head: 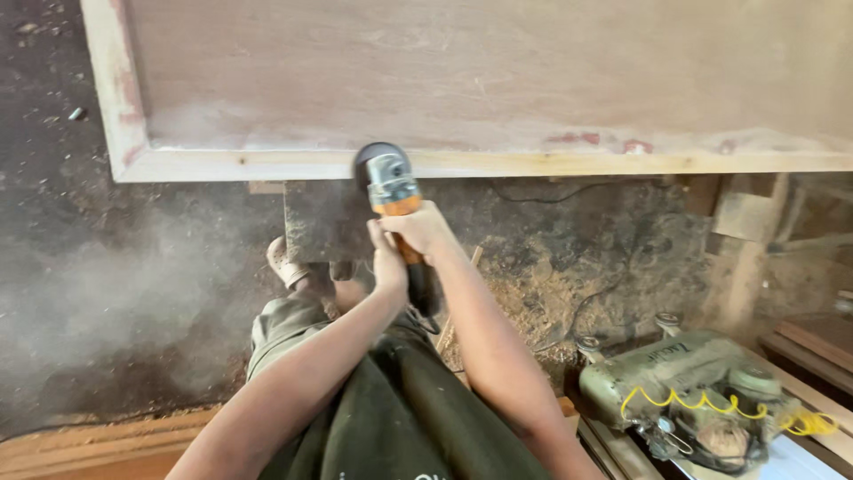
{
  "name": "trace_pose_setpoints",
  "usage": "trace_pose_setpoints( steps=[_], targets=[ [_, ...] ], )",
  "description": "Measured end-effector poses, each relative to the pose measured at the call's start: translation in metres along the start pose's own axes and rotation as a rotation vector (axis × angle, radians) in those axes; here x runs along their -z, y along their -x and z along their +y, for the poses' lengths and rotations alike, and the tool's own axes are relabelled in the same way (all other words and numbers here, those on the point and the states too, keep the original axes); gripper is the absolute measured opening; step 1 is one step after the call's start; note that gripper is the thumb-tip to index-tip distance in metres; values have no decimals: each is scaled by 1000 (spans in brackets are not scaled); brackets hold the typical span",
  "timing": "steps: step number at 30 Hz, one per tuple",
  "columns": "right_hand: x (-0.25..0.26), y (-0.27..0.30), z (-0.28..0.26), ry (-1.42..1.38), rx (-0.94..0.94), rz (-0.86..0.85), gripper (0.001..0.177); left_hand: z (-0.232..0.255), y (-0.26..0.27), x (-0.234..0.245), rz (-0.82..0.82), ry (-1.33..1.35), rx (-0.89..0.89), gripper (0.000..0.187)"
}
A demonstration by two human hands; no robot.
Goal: The person uses a power sander on a wooden board, moving it across the surface and along the edges, and brushes off dust with a hand.
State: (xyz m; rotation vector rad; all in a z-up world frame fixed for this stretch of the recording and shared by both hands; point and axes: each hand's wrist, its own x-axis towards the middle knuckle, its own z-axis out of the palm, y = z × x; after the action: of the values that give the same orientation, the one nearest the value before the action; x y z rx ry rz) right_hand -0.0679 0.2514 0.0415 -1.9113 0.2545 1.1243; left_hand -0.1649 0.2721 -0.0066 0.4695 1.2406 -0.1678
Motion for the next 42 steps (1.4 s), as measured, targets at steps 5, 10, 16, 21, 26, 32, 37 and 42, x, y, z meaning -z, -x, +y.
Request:
trace_pose_setpoints(
  steps=[5,10,16,21,26,32,37,42],
  targets=[
    [52,-2,36,-211,-20,86,27,-14,4,-30,-236,-218,-15,94],
    [46,-3,31,-261,-68,208,27,0,2,-27,-215,-338,6,88],
    [-40,5,-6,119,-33,-48,28,16,-5,43,-5,34,-108,95],
    [-55,16,-21,97,3,-37,28,20,-4,56,53,88,-88,94],
    [-27,16,-10,-44,-33,37,21,22,5,30,-55,-152,-88,93],
    [12,10,29,-191,-106,201,22,15,13,3,-200,-392,23,91],
    [30,9,42,-407,-6,313,25,18,7,-14,-275,-617,-46,95],
    [-21,6,11,-124,-74,214,25,43,12,23,-187,-375,-18,94]
  ],
)
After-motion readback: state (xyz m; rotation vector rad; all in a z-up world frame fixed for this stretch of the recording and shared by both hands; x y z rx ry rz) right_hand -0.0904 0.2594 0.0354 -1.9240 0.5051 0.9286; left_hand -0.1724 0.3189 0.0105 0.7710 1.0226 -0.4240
